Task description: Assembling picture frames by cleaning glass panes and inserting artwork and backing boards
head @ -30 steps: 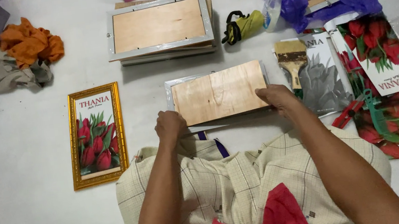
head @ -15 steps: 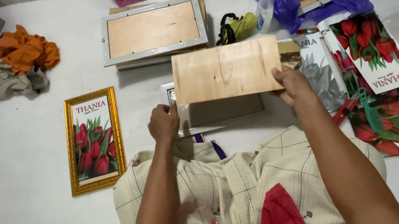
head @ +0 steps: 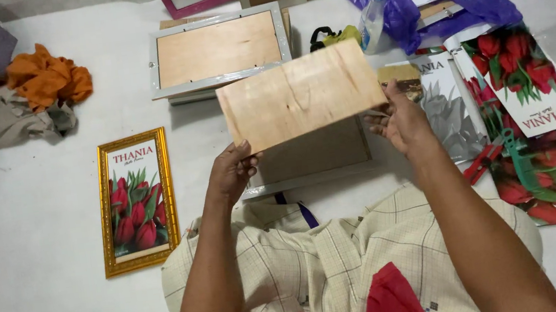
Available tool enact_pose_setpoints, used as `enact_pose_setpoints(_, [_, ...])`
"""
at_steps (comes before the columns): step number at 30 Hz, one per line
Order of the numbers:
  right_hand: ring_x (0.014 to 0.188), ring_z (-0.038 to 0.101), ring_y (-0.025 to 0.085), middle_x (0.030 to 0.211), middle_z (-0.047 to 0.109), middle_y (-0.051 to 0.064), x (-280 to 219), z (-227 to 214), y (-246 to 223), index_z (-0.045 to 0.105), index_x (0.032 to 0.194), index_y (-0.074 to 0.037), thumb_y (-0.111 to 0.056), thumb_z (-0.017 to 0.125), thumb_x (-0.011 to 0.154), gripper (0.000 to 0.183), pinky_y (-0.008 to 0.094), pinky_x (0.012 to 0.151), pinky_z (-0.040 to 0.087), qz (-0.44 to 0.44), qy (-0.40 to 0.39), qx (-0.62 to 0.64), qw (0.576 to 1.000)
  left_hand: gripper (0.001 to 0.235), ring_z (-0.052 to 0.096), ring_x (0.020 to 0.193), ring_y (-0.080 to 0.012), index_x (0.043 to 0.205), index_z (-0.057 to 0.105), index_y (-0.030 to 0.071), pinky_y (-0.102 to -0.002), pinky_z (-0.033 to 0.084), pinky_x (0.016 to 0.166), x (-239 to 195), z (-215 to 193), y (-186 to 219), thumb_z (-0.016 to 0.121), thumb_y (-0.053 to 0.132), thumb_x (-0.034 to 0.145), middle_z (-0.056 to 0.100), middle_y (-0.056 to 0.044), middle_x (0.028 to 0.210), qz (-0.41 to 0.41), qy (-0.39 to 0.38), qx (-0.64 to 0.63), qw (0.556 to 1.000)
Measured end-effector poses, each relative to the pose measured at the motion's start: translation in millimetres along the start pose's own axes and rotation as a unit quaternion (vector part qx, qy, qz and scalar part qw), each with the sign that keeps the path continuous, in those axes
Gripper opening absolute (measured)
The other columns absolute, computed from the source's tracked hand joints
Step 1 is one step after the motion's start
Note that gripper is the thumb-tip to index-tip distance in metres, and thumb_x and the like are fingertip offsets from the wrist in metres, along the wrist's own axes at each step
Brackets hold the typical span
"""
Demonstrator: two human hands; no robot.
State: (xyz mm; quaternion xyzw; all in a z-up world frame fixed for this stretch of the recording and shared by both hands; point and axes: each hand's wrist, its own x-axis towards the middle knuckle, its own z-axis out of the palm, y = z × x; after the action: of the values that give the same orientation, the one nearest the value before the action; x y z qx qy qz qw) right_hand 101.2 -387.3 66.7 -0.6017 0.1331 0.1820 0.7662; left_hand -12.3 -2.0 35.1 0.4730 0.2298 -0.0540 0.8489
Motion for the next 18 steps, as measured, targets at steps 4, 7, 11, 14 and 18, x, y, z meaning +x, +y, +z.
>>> enact_pose_setpoints(4, [0.096, 0.067, 0.023, 0.119, 0.062, 0.012, -7.3, 7.9, -6.6, 0.042, 0.146, -0.006, -0.066, 0.042, 0.106, 0.072, 0.032, 0.072, 0.058, 0.002, 0.04, 0.018, 0.999, 0.023, 0.071, 0.071, -0.0164, 0.111, 0.066, 0.011, -0.023, 0.051, 0.058, 8.2, 12.3, 31.8, 0.072, 0.028, 0.097, 0.075, -0.012, 0.09, 0.032, 0.007, -0.028, 0.999])
enact_pose_setpoints(7, [0.079, 0.068, 0.018, 0.101, 0.067, 0.004, -2.2, 8.8, -3.8, 0.052, 0.127, -0.011, -0.068, 0.038, 0.104, 0.063, 0.026, 0.061, 0.057, 0.01, 0.081, 0.005, 0.997, 0.022, 0.073, 0.071, -0.0148, 0.111, 0.065, 0.013, -0.023, 0.051, 0.058, 32.0, 19.4, 51.6, 0.072, 0.029, 0.098, 0.077, -0.01, 0.091, 0.073, 0.016, -0.041, 0.996])
enact_pose_setpoints(11, [0.074, 0.069, 0.019, 0.097, 0.069, 0.005, 9.9, 11.1, -2.8, 0.056, 0.119, -0.013, -0.06, 0.038, 0.107, 0.052, 0.028, 0.056, 0.056, 0.019, 0.107, -0.005, 0.994, 0.022, 0.074, 0.075, -0.0123, 0.115, 0.058, 0.01, -0.023, 0.057, 0.063, 77.7, 22.5, 70.5, 0.065, 0.027, 0.103, 0.076, -0.01, 0.096, 0.079, 0.073, -0.053, 0.993])
enact_pose_setpoints(14, [0.074, 0.071, 0.02, 0.097, 0.071, 0.007, 11.6, 12.2, -0.8, 0.06, 0.12, -0.012, -0.059, 0.038, 0.107, 0.053, 0.028, 0.055, 0.057, 0.02, 0.122, -0.011, 0.992, 0.03, 0.076, 0.081, -0.0137, 0.124, 0.055, 0.007, -0.025, 0.061, 0.072, 103.1, 23.9, 74.7, 0.064, 0.027, 0.103, 0.075, -0.012, 0.102, 0.069, 0.087, -0.064, 0.992])
enact_pose_setpoints(18, [0.074, 0.073, 0.02, 0.098, 0.072, 0.007, 20.1, 9.8, 1.0, 0.063, 0.12, -0.013, -0.057, 0.041, 0.107, 0.05, 0.028, 0.054, 0.058, 0.008, 0.129, -0.021, 0.991, 0.088, 0.075, 0.111, -0.0261, 0.151, 0.026, -0.001, -0.033, 0.061, 0.095, 97.6, 35.3, 84.2, 0.079, 0.039, 0.095, 0.068, -0.021, 0.13, 0.062, 0.085, -0.073, 0.992])
